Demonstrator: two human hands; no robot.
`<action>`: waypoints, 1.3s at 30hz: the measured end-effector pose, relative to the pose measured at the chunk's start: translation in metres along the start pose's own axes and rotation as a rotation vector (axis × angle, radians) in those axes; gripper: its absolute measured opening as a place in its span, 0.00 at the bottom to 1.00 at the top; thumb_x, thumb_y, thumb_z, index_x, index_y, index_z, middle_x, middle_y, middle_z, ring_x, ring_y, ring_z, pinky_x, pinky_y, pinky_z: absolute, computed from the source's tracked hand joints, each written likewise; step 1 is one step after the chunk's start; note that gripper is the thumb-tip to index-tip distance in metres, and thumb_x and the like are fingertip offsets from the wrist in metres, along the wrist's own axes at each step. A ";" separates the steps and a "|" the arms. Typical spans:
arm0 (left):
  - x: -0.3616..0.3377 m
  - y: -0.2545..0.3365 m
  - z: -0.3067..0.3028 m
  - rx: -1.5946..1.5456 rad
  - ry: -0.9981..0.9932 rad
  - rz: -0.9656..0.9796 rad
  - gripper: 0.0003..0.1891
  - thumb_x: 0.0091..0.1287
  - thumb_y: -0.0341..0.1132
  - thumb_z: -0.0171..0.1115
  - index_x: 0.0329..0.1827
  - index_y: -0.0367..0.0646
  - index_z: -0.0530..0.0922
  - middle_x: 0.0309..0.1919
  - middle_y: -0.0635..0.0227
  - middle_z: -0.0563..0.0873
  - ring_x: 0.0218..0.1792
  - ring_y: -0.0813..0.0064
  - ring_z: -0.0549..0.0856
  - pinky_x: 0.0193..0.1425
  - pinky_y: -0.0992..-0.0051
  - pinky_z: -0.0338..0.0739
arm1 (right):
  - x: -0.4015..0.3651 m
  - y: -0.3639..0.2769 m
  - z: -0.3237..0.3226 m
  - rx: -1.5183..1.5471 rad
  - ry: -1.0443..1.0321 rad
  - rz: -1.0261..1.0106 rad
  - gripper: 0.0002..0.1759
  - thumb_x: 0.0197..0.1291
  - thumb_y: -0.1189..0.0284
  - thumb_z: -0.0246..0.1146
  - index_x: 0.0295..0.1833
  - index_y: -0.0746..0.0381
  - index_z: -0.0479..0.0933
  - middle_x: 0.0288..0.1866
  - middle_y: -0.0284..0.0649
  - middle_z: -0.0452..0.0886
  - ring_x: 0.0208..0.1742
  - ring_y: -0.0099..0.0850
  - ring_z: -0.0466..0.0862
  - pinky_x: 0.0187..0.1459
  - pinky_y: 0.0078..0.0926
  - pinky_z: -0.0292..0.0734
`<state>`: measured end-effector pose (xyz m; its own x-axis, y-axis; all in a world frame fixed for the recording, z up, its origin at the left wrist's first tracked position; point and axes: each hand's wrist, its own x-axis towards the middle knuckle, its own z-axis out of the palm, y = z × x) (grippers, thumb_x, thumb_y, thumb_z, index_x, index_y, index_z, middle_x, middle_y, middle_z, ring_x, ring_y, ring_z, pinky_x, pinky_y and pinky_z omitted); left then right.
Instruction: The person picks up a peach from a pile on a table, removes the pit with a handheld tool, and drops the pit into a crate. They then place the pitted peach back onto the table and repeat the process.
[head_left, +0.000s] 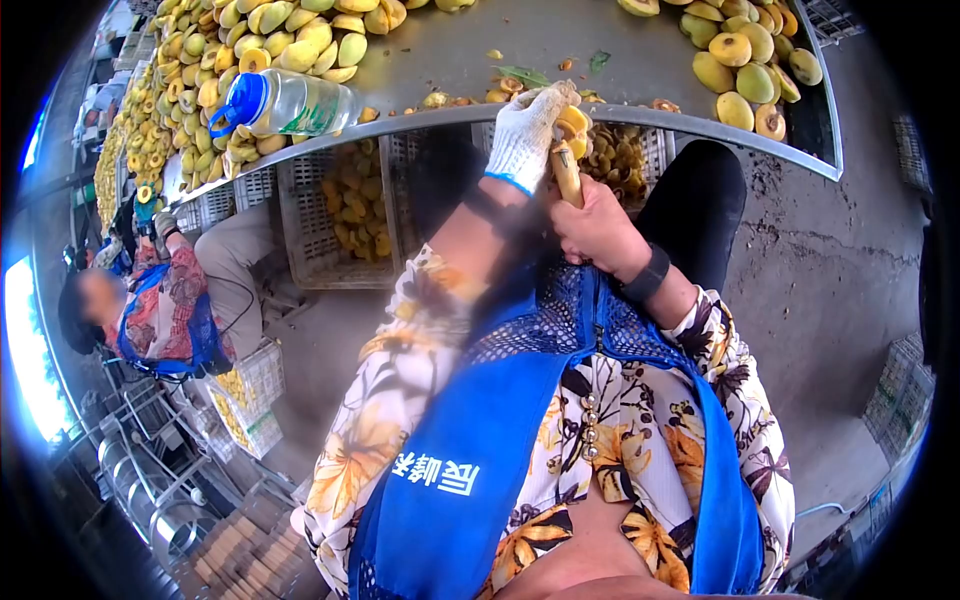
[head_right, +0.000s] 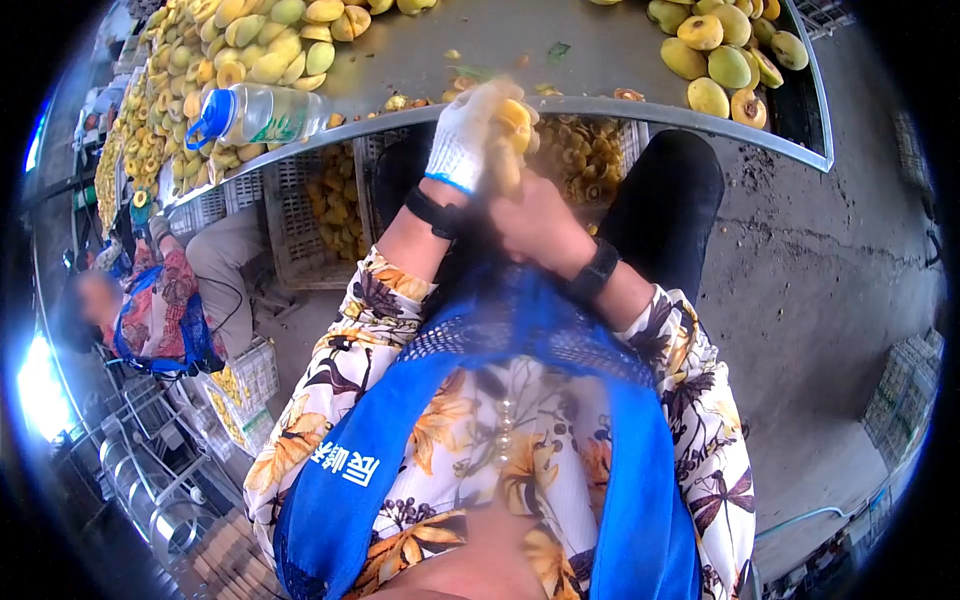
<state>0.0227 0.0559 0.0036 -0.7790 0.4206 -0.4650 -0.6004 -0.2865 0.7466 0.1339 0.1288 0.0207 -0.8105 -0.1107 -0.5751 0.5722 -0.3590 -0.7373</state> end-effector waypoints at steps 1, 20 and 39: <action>0.000 -0.001 0.000 -0.014 -0.018 0.036 0.08 0.61 0.32 0.61 0.35 0.35 0.78 0.22 0.61 0.81 0.18 0.74 0.79 0.17 0.78 0.73 | -0.001 -0.001 -0.001 0.039 -0.029 0.015 0.06 0.57 0.78 0.52 0.39 0.58 0.63 0.18 0.28 0.63 0.10 0.17 0.61 0.12 0.17 0.59; -0.018 0.109 -0.122 1.389 0.605 0.728 0.20 0.58 0.46 0.64 0.45 0.38 0.81 0.42 0.55 0.84 0.42 0.64 0.84 0.50 0.71 0.75 | 0.014 0.019 -0.049 -0.847 0.209 -0.420 0.14 0.53 0.67 0.62 0.37 0.68 0.72 0.26 0.55 0.76 0.28 0.50 0.78 0.33 0.36 0.73; 0.114 0.041 0.112 1.389 -0.382 0.689 0.24 0.50 0.37 0.65 0.52 0.44 0.77 0.47 0.56 0.81 0.44 0.61 0.83 0.53 0.71 0.75 | -0.027 -0.025 -0.111 -0.324 0.743 -0.548 0.14 0.57 0.71 0.59 0.47 0.67 0.71 0.21 0.33 0.74 0.17 0.19 0.71 0.17 0.16 0.66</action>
<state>-0.0710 0.1884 0.0342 -0.6026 0.7903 0.1108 0.6205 0.3767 0.6878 0.1554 0.2434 0.0160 -0.7529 0.6474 -0.1183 0.2359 0.0977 -0.9669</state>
